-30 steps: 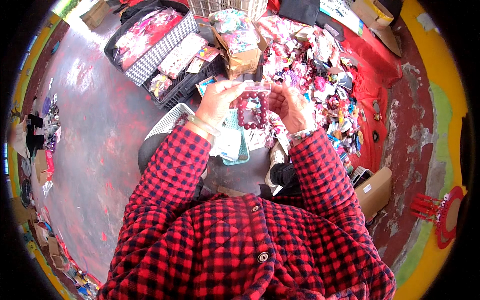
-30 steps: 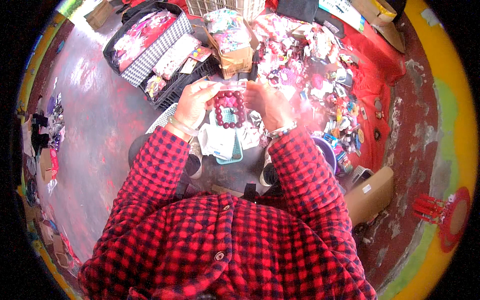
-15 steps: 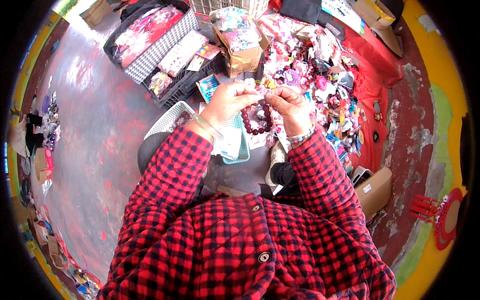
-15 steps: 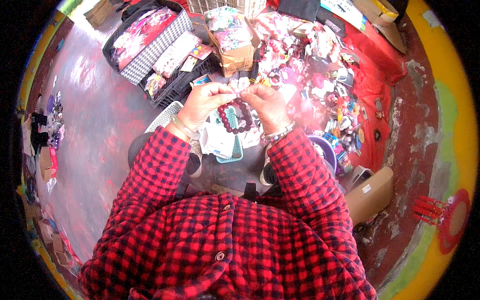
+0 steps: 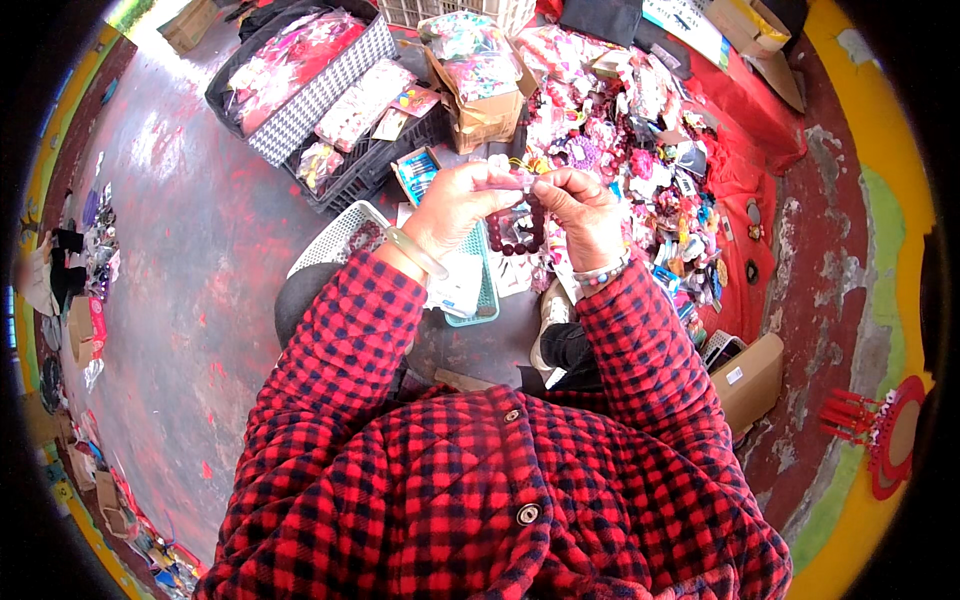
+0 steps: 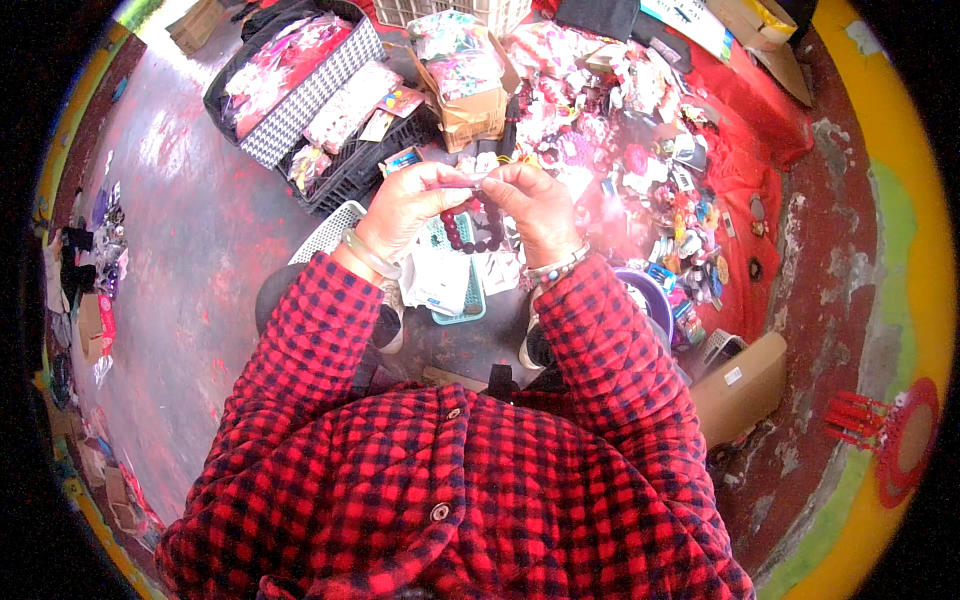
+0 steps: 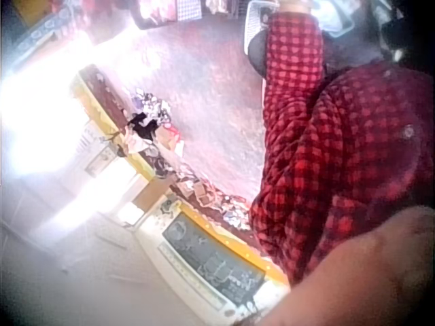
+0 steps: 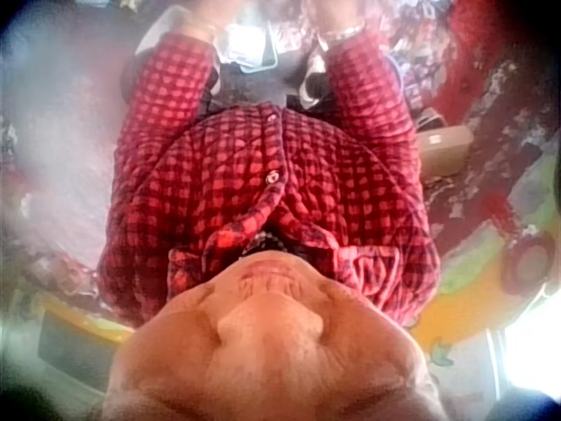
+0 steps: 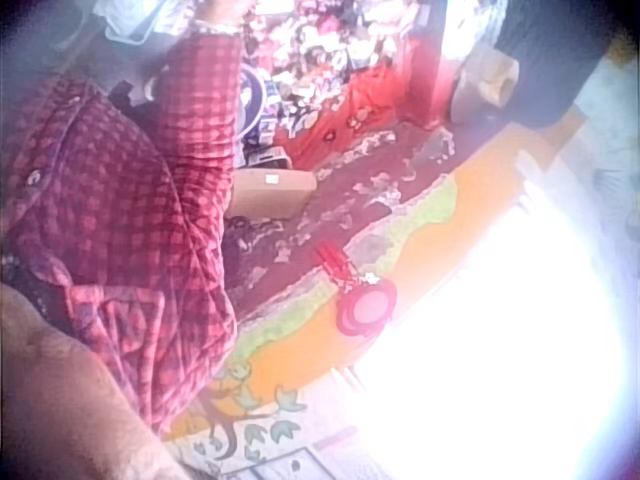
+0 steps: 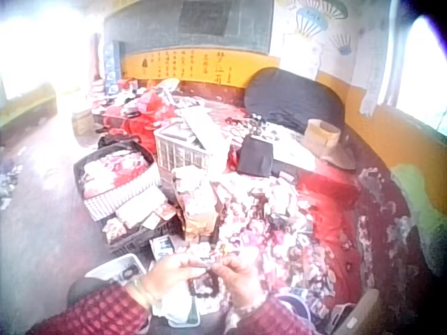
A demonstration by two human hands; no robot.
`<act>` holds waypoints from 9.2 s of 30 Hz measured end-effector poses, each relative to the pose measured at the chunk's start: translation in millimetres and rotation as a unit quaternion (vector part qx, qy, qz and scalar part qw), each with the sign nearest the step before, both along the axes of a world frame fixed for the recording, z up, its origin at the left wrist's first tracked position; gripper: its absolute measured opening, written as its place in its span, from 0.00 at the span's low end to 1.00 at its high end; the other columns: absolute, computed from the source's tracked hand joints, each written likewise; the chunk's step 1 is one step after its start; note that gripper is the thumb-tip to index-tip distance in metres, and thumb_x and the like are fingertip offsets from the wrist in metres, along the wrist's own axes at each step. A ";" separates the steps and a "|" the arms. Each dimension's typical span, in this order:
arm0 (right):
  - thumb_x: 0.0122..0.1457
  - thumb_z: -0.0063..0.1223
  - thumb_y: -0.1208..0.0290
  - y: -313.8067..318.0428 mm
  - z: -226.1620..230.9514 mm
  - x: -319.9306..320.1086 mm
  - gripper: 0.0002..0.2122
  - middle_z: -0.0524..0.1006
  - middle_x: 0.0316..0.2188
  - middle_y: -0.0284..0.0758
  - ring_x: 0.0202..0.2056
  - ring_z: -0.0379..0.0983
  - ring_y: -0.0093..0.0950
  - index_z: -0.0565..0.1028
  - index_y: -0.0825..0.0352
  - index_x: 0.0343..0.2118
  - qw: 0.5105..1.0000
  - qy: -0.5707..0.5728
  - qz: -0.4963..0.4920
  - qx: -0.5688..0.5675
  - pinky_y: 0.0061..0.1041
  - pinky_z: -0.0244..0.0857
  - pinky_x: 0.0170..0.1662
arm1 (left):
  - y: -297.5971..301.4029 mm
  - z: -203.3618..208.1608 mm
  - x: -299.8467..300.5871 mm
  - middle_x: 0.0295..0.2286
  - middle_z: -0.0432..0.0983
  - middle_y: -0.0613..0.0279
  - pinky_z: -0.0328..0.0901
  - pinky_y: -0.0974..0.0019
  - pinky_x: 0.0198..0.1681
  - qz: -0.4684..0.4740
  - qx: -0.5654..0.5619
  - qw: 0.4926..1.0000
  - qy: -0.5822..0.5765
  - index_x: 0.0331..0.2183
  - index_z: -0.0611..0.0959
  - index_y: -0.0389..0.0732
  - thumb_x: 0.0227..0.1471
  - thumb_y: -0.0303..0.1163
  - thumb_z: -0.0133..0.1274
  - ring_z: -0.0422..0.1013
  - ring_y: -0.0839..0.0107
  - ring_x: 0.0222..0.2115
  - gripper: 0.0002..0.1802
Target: The person picks up a beaded bracelet and places it inside a small plastic bag, then seals the bag by hand.
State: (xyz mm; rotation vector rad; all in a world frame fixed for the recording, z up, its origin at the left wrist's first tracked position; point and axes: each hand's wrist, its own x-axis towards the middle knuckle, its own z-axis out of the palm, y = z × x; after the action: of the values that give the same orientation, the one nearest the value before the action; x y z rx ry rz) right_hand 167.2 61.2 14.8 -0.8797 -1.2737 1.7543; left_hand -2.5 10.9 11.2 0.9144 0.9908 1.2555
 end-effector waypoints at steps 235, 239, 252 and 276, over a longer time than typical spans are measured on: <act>0.48 0.56 0.73 -3.1 14.3 -1.5 0.05 0.71 0.22 0.30 0.26 0.67 0.19 0.75 0.69 0.25 0.988 -0.090 0.045 0.120 0.17 0.61 0.29 | -7.9 8.8 8.9 0.22 0.76 0.63 0.64 0.73 0.25 -0.058 0.060 0.967 0.239 0.31 0.78 0.35 0.44 0.28 0.55 0.70 0.80 0.23 0.10; 0.50 0.53 0.62 -2.6 28.3 3.6 0.12 0.70 0.21 0.39 0.25 0.69 0.36 0.72 0.68 0.23 0.871 -0.280 0.146 0.376 0.30 0.62 0.29 | -13.7 2.8 9.4 0.22 0.76 0.61 0.64 0.72 0.27 -0.138 0.079 0.949 0.271 0.30 0.79 0.37 0.43 0.30 0.56 0.71 0.79 0.23 0.10; 0.54 0.46 0.68 -5.8 23.1 1.1 0.10 0.68 0.16 0.42 0.20 0.67 0.40 0.69 0.68 0.20 0.792 -0.292 0.085 0.529 0.37 0.60 0.24 | -8.5 -1.4 6.3 0.29 0.77 0.62 0.65 0.72 0.36 -0.224 0.105 0.939 0.238 0.34 0.79 0.36 0.43 0.28 0.56 0.71 0.78 0.30 0.12; 0.52 0.51 0.73 1.6 31.5 9.0 0.05 0.70 0.21 0.35 0.25 0.67 0.26 0.71 0.70 0.26 0.913 -0.222 0.132 0.315 0.24 0.61 0.31 | -9.2 8.8 -5.0 0.26 0.73 0.65 0.66 0.75 0.28 -0.048 0.064 0.994 0.080 0.31 0.78 0.34 0.49 0.29 0.52 0.69 0.80 0.24 0.08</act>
State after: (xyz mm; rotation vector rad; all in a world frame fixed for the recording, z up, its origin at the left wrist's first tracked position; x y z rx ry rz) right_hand 176.2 62.8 46.4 -0.7571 -2.1837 1.2113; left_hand -7.5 1.7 20.0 1.1640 0.9883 1.1879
